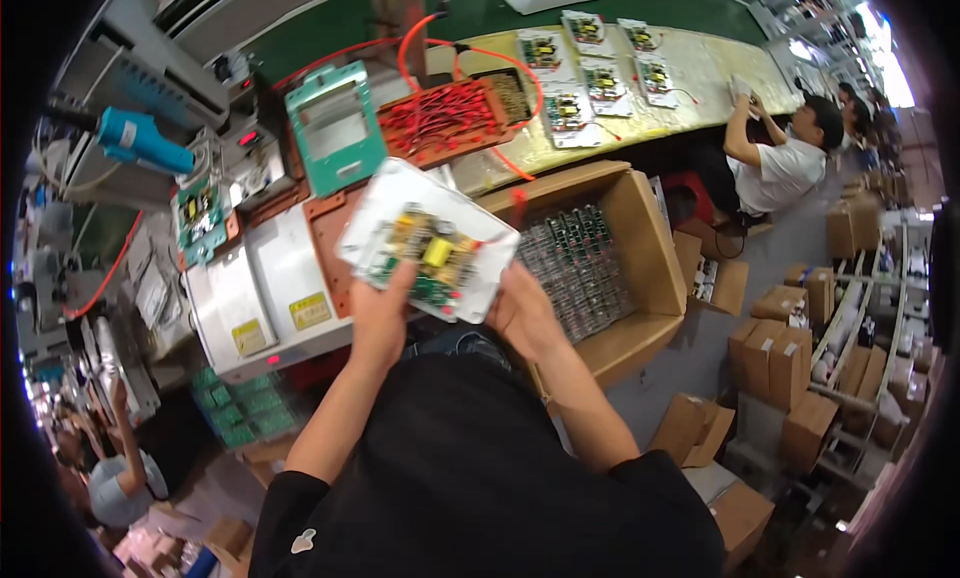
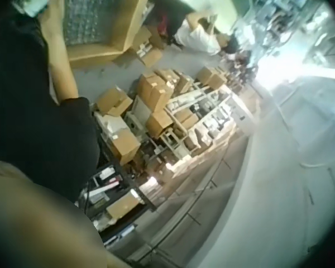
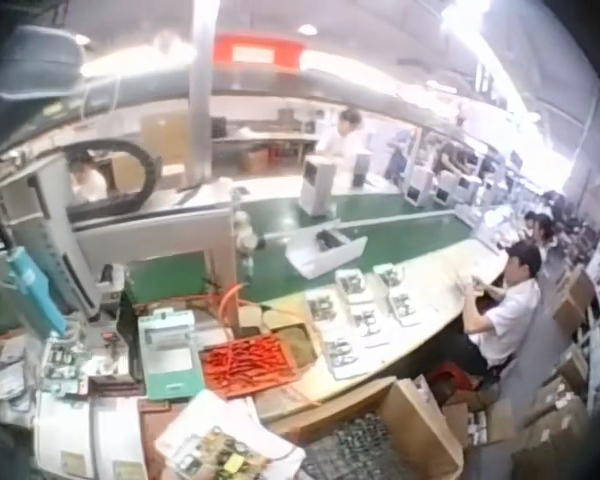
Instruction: Assemble electronic components and circuit boards into housings and test them on an assembly line.
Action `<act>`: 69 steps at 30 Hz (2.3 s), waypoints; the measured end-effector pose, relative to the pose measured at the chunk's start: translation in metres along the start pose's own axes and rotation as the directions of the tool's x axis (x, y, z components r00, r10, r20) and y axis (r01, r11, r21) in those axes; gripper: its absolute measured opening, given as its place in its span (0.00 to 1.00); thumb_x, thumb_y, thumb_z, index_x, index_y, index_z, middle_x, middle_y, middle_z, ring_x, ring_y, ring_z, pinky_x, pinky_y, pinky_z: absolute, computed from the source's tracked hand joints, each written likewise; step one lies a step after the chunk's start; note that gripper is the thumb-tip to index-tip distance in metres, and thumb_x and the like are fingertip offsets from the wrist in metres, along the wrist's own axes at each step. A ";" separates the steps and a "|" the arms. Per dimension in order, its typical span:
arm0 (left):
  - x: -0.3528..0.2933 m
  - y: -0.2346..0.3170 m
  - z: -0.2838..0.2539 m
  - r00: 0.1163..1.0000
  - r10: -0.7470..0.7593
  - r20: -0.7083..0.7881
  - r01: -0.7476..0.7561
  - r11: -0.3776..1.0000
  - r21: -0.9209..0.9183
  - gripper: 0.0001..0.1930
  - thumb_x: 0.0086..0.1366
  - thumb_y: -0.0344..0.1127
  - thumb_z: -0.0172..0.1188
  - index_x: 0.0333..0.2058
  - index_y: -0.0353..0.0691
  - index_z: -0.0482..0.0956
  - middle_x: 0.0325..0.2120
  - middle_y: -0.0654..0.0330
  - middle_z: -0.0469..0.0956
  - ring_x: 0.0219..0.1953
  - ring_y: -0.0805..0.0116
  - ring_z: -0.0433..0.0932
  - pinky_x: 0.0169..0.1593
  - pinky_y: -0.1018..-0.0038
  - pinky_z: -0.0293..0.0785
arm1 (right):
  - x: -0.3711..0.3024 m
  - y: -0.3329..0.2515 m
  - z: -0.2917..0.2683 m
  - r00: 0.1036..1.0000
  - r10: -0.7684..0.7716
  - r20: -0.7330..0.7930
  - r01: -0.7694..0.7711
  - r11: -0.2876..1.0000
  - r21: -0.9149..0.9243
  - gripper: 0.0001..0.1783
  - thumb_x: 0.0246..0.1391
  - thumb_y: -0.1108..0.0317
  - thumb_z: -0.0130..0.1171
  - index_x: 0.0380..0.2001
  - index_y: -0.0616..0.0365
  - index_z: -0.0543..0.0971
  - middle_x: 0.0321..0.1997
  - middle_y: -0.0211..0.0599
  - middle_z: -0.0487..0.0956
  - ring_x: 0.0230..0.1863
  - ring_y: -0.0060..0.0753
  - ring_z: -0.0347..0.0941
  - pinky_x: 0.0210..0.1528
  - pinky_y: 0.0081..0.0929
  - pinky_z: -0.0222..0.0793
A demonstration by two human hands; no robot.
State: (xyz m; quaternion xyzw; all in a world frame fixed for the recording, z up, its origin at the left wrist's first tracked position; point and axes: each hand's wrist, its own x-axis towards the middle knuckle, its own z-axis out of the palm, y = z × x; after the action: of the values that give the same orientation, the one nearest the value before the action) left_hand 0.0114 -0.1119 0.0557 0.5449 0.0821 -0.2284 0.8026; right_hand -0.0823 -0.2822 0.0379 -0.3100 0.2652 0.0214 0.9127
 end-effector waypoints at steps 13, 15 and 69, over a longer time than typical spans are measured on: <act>-0.027 -0.014 -0.015 0.817 -0.362 0.449 0.189 0.903 0.385 0.20 0.67 0.23 0.55 0.57 0.30 0.70 0.49 0.53 0.77 0.49 0.67 0.77 0.52 0.72 0.74 | 0.046 -0.112 -0.232 0.412 -0.615 -0.672 0.673 0.703 -0.230 0.24 0.64 0.75 0.43 0.63 0.60 0.59 0.59 0.47 0.70 0.52 0.47 0.75 0.42 0.46 0.83; -0.028 -0.013 -0.017 0.824 -0.375 0.425 0.210 0.898 0.386 0.20 0.66 0.23 0.55 0.57 0.30 0.70 0.48 0.53 0.77 0.49 0.68 0.77 0.54 0.73 0.73 | 0.065 -0.144 -0.250 0.394 -0.634 -0.665 0.660 0.699 -0.275 0.26 0.63 0.77 0.42 0.64 0.59 0.60 0.60 0.48 0.69 0.54 0.49 0.74 0.43 0.48 0.83; 0.052 0.124 -0.598 0.783 0.619 -0.066 0.300 -0.282 0.912 0.18 0.52 0.30 0.62 0.45 0.45 0.78 0.46 0.58 0.76 0.50 0.55 0.74 0.47 0.57 0.72 | -0.019 -0.059 -0.103 0.696 -0.610 -0.378 0.259 0.705 -0.661 0.17 0.66 0.52 0.53 0.36 0.56 0.79 0.18 0.20 0.62 0.19 0.16 0.57 0.24 0.21 0.53</act>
State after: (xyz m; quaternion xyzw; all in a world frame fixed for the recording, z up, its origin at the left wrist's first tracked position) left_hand 0.1838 0.4562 -0.0950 0.9951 0.0149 0.0974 0.0027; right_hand -0.1351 -0.3873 0.0114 -0.6105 0.4218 -0.2237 0.6319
